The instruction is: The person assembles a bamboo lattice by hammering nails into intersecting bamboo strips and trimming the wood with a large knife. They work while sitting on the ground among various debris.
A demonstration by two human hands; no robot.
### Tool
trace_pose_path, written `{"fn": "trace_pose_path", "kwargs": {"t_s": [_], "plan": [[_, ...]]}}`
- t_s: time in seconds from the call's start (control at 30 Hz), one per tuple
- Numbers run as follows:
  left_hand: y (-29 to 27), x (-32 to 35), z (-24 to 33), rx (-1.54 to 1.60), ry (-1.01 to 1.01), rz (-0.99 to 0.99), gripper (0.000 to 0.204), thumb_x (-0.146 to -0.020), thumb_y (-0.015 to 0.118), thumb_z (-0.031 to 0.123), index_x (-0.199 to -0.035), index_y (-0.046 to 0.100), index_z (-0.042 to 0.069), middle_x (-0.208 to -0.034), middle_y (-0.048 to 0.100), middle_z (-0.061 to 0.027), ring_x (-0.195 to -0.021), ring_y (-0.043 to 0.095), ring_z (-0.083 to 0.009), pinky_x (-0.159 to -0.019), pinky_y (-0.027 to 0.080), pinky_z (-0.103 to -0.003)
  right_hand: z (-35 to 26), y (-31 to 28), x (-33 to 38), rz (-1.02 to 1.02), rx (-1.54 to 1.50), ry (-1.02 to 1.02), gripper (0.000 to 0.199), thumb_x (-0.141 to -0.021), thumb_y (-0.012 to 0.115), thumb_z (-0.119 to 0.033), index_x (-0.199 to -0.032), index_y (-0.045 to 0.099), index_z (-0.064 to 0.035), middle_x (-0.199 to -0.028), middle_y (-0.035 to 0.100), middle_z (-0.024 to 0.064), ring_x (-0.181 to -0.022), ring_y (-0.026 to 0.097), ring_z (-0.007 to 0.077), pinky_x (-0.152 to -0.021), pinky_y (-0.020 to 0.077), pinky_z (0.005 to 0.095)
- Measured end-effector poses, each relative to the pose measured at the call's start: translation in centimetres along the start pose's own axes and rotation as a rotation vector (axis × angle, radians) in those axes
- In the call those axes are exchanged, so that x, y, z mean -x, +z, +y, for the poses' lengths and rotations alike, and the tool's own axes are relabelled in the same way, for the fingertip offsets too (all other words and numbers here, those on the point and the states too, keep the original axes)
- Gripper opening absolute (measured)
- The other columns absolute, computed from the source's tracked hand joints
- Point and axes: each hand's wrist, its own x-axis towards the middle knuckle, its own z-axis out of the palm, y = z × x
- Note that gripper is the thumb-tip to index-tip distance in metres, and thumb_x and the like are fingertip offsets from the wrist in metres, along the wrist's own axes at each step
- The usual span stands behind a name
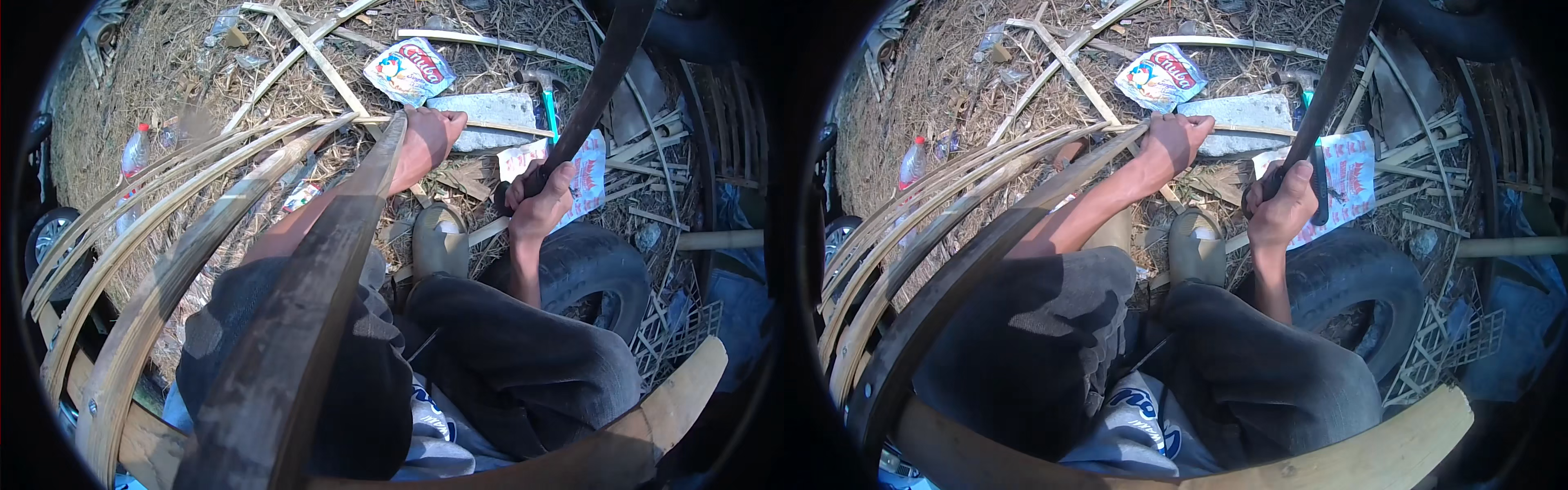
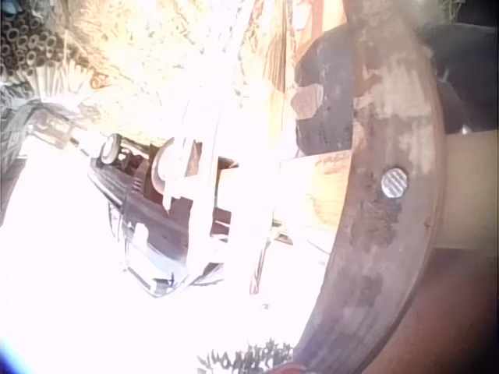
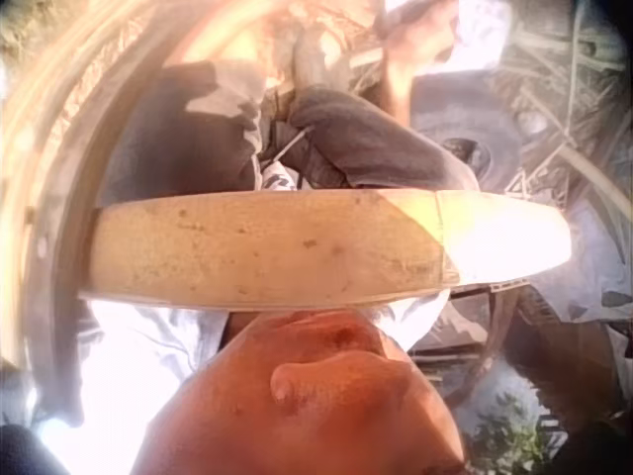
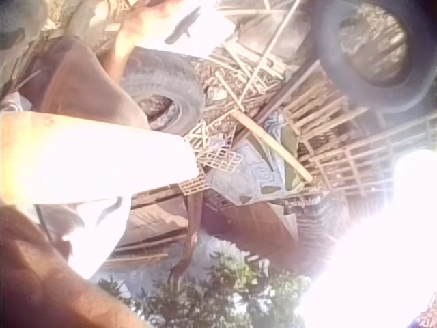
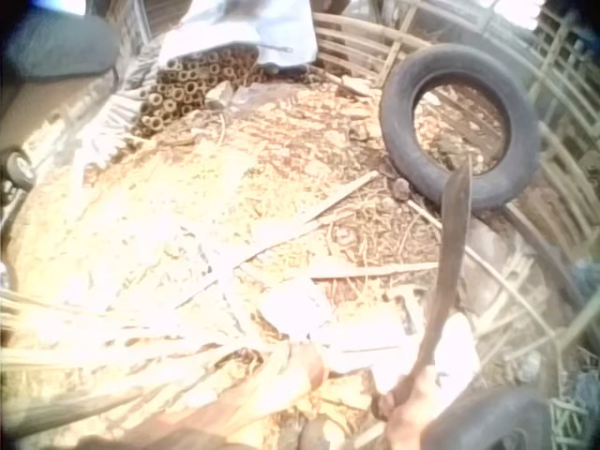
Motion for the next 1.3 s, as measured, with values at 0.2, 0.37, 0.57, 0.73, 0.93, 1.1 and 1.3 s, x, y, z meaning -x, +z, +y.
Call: {"fn": "trace_pose_path", "kwargs": {"t_s": [0.2,0.37,0.57,0.73,0.93,1.1,1.3], "plan": [[0.0,0.0,0.6,0.139,-0.103,0.016,0.019,-0.084,0.068,0.016,-0.100,0.059,0.011,-0.070,0.064,-0.0016,-0.070,0.070,-0.0201,-0.071,0.052,-0.044,1.4,-0.7,-0.2,-0.098,0.370,0.339,0.064,-0.108,0.045,-0.049,-0.063,0.052,-0.0037,-0.054,0.047,0.0009,-0.045,0.040,0.0092,-0.043,0.0301,0.0300],[-0.1,-0.7,1.1,0.235,-0.041,-0.049,0.019,-0.086,0.063,0.012,-0.104,0.057,0.011,-0.074,0.067,-0.0058,-0.070,0.070,-0.0244,-0.069,0.050,-0.046,4.1,-1.8,-0.4,-0.056,0.302,0.133,0.067,-0.108,0.041,-0.052,-0.062,0.050,-0.0044,-0.052,0.044,-0.0001,-0.045,0.039,0.0097,-0.043,0.0300,0.0315],[0.3,-1.1,0.3,0.171,-0.040,0.021,0.014,-0.086,0.064,0.015,-0.098,0.057,0.011,-0.068,0.065,-0.0006,-0.063,0.068,-0.0185,-0.063,0.049,-0.040,8.6,-2.2,-1.5,-0.092,0.554,0.348,0.066,-0.106,0.046,-0.053,-0.065,0.051,-0.0018,-0.053,0.046,0.0025,-0.048,0.041,0.0136,-0.048,0.0353,0.0348],[-0.1,-0.7,0.3,0.192,-0.063,0.027,0.018,-0.086,0.064,0.013,-0.104,0.060,0.009,-0.068,0.065,-0.0019,-0.066,0.069,-0.0191,-0.064,0.049,-0.043,6.0,-1.6,0.2,-0.043,0.216,0.550,0.059,-0.106,0.046,-0.055,-0.067,0.044,-0.0111,-0.053,0.038,-0.0047,-0.039,0.036,0.0070,-0.036,0.0252,0.0257],[-0.6,-0.1,0.2,0.061,0.000,0.041,0.015,-0.087,0.064,0.013,-0.099,0.055,0.010,-0.066,0.063,-0.0023,-0.064,0.068,-0.0199,-0.063,0.050,-0.040,3.5,-1.7,1.0,-0.095,0.175,0.042,0.067,-0.107,0.042,-0.054,-0.063,0.047,-0.0034,-0.051,0.040,0.0006,-0.045,0.038,0.0085,-0.041,0.0300,0.0298],[0.5,-0.6,0.1,0.196,-0.061,0.043,0.011,-0.089,0.061,0.013,-0.098,0.054,0.011,-0.067,0.064,-0.0032,-0.064,0.068,-0.0220,-0.065,0.050,-0.043,9.1,-1.3,-1.2,-0.112,0.701,0.329,0.073,-0.104,0.045,-0.059,-0.060,0.051,-0.0010,-0.052,0.046,0.0053,-0.049,0.040,0.0137,-0.049,0.0339,0.0377],[0.0,0.0,0.5,0.300,-0.094,-0.067,0.022,-0.087,0.062,0.011,-0.108,0.058,0.009,-0.075,0.068,-0.0144,-0.071,0.071,-0.0301,-0.069,0.051,-0.047,8.7,-1.8,-0.2,-0.171,0.215,0.624,0.059,-0.106,0.042,-0.059,-0.080,0.053,-0.0070,-0.051,0.039,-0.0018,-0.039,0.037,0.0088,-0.037,0.0285,0.0276]]}}
